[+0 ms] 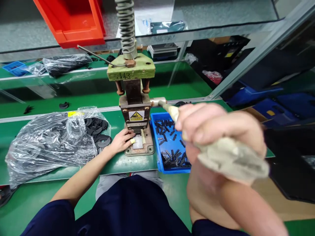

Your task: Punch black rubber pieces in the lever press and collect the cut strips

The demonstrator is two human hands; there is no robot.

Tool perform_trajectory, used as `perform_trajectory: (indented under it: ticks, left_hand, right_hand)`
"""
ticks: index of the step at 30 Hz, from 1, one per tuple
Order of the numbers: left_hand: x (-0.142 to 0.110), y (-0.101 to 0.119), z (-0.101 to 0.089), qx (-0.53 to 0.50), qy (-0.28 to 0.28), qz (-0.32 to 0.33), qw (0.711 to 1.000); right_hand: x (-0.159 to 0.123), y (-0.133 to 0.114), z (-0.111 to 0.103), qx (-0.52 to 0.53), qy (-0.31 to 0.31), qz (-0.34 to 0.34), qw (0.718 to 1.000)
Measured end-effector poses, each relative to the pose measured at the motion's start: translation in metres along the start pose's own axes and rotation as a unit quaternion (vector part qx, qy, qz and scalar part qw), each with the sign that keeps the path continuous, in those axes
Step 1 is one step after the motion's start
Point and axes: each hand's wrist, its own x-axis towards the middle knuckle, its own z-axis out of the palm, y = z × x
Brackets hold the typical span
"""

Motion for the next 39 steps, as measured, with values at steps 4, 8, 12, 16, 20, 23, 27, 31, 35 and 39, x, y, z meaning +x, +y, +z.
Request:
perform_trajectory:
  ticks: [4,8,12,16,20,23,27,31,35,39]
  left_hand:
    - [-0.002,-0.001,0.003,-0.026,0.019,-0.003,0.999]
    - [-0.003,-0.002,0.008,-0.043,0.02,-0.016,0.999]
    - [-0.006,0.004,0.007,-0.049,0.015,-0.03,0.998]
    - [-0.029,0.007,-0.011,-0.011,0.017,-0.095,0.995]
    - [-0.069,-0.001,-0.045,0.11,-0.001,-0.24,0.965]
    - [-0.089,-0.006,-0.062,0.19,-0.068,-0.318,0.926]
    - [-0.088,-0.006,-0.065,0.246,-0.117,-0.325,0.906]
    - [-0.082,-0.007,-0.066,0.276,-0.11,-0.29,0.91]
    - [-0.079,-0.006,-0.075,0.223,0.003,-0.259,0.94]
    - [-0.066,0.011,-0.075,0.125,0.142,-0.231,0.955]
  right_hand:
    - [-0.051,0.009,-0.011,-0.085,-0.077,-0.021,0.993]
    - [-0.114,0.031,-0.009,-0.169,0.045,-0.029,0.984]
    - [-0.141,0.048,-0.002,-0.183,0.114,-0.052,0.975]
    - [-0.14,0.053,-0.003,-0.158,0.094,-0.095,0.978]
    - [-0.138,0.054,-0.003,-0.142,0.107,-0.088,0.98]
    - [-0.137,0.055,0.001,-0.129,0.124,-0.095,0.979]
    - [-0.137,0.056,0.0,-0.133,0.13,-0.103,0.977]
    - [-0.144,0.054,-0.012,-0.142,0.095,-0.059,0.983]
    - [-0.151,0.051,-0.02,-0.136,0.058,-0.025,0.989]
    - [-0.16,0.053,-0.024,-0.121,0.083,0.018,0.989]
